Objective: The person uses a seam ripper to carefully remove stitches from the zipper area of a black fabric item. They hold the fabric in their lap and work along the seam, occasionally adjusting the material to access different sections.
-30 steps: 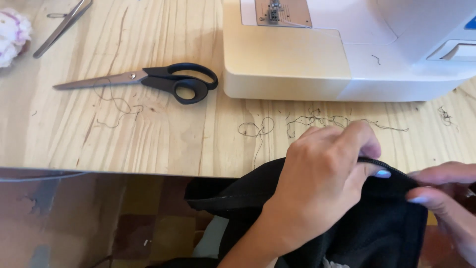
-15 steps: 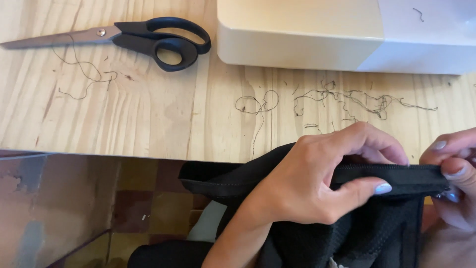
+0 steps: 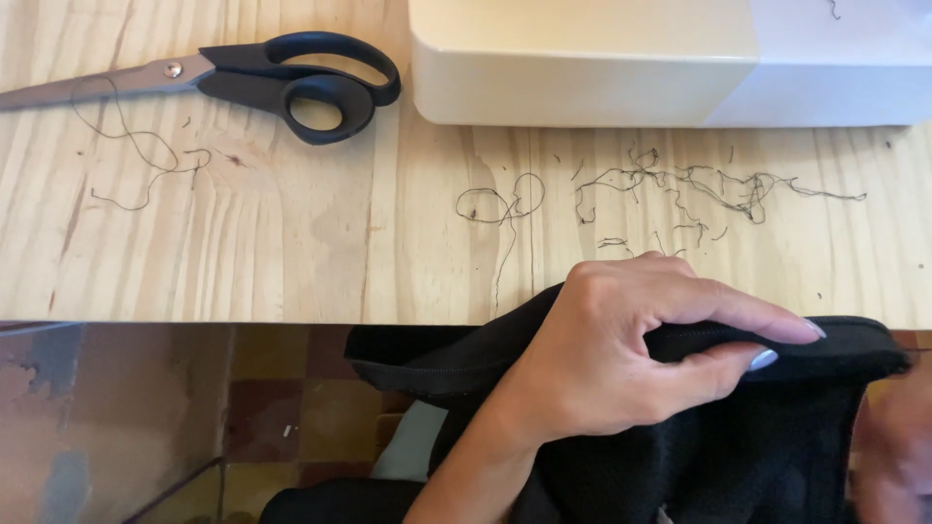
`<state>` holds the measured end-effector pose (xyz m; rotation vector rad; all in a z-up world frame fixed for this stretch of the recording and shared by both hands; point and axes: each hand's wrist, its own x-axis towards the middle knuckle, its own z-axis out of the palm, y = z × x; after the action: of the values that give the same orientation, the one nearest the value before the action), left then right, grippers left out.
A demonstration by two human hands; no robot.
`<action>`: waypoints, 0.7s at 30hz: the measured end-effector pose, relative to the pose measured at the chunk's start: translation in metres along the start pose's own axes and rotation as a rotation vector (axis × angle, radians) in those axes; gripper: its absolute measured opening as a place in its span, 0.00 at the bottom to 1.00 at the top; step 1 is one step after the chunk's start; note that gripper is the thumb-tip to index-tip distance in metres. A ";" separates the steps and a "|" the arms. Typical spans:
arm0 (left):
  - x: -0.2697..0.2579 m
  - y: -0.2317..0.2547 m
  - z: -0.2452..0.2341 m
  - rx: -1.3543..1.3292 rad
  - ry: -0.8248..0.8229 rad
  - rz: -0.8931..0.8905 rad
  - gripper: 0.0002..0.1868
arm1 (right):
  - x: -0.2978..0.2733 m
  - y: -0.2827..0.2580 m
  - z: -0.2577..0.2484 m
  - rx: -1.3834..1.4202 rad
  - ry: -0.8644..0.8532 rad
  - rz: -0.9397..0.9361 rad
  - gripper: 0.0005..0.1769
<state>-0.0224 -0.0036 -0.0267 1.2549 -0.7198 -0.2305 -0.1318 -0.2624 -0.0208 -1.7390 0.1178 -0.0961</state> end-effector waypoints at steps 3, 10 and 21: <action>-0.001 -0.002 0.002 0.042 0.009 0.018 0.15 | -0.014 0.010 -0.008 0.157 -0.014 0.031 0.20; 0.000 -0.006 0.002 0.143 0.007 0.060 0.16 | -0.002 0.016 -0.029 -0.302 0.159 0.513 0.20; 0.000 -0.009 0.001 0.167 -0.013 0.079 0.16 | 0.004 0.023 -0.047 -0.356 0.016 0.449 0.19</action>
<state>-0.0214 -0.0074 -0.0348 1.3813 -0.8110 -0.1158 -0.1347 -0.3132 -0.0357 -2.0227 0.5612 0.2551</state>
